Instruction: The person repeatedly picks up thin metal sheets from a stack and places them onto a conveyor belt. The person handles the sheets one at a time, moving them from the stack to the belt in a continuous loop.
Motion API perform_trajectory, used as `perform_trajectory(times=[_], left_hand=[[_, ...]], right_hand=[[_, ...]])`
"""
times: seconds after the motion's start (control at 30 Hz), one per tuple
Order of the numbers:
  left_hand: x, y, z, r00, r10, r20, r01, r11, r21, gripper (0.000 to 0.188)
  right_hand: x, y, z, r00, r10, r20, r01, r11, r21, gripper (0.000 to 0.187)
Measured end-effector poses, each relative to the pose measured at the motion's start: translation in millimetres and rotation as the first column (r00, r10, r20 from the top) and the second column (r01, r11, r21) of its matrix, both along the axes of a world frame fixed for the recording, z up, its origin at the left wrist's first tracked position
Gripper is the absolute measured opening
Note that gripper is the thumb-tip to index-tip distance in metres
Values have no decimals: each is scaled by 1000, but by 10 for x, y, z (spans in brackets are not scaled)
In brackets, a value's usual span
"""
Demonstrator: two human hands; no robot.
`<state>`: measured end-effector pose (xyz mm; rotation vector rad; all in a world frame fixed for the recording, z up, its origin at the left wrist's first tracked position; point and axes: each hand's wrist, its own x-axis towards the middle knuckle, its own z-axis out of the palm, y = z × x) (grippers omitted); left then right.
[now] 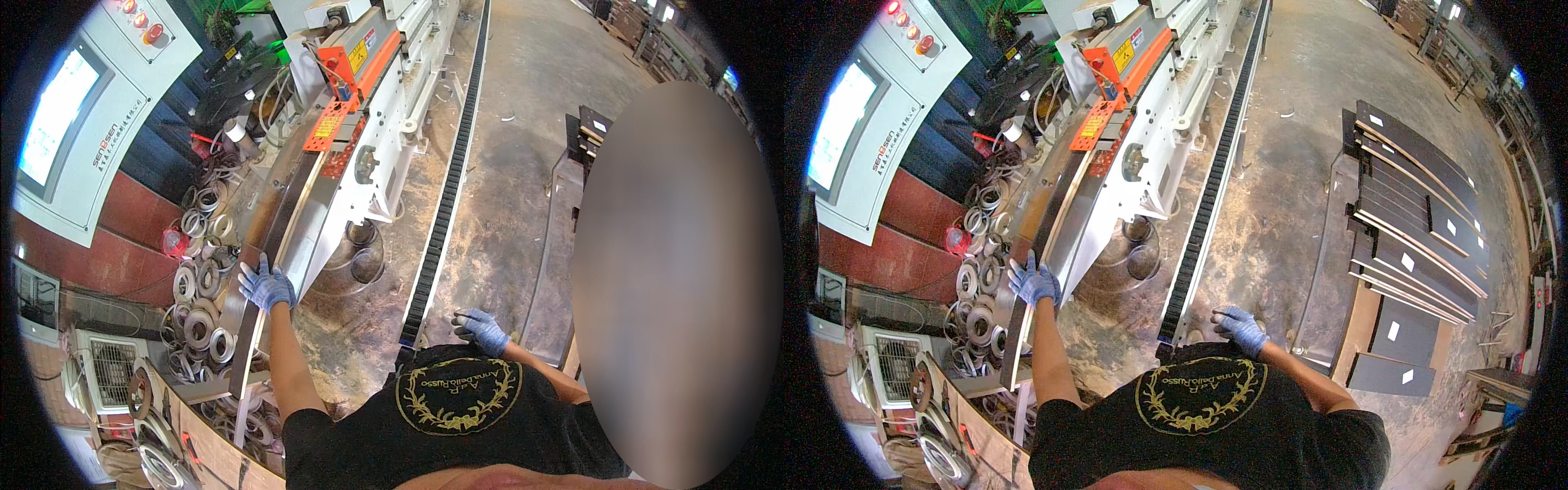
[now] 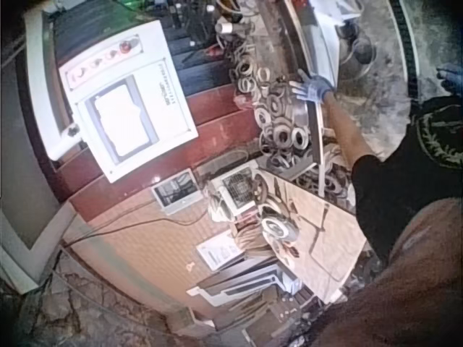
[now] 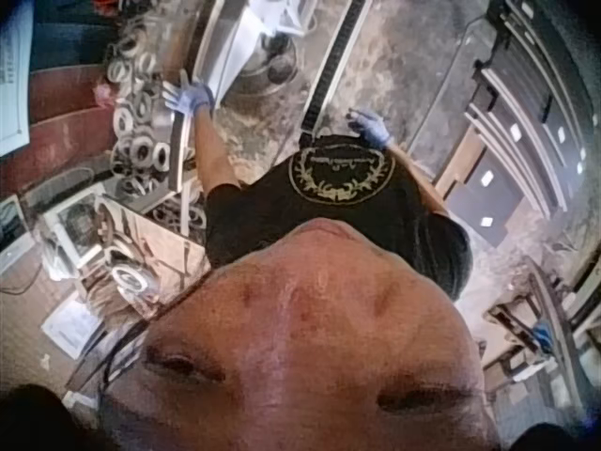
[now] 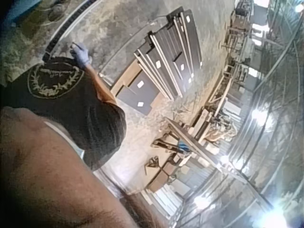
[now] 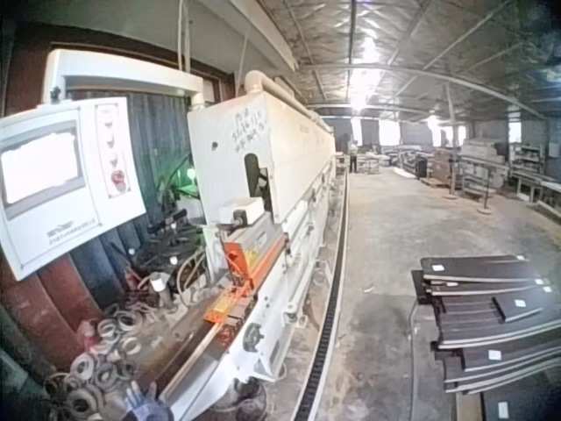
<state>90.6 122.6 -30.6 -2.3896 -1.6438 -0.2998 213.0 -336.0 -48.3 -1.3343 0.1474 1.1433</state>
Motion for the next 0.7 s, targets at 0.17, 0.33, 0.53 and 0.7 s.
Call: perform_trajectory(times=[0.17,0.33,0.53,0.7], left_hand=[[35,23,-22,1000,-12,23,12,1000,-6,46],[656,-109,103,999,-16,-38,14,998,-60,43],[1024,119,-160,991,33,-132,-23,997,76,45],[1315,-241,-380,872,-486,62,454,850,268,60]], right_hand=[[18,8,8,1000,-14,1,14,1000,4,39],[-56,-174,-196,980,-197,39,190,971,147,27],[25,-609,-434,942,-307,139,301,952,64,29],[558,-1460,-946,780,-622,73,622,783,28,30]])
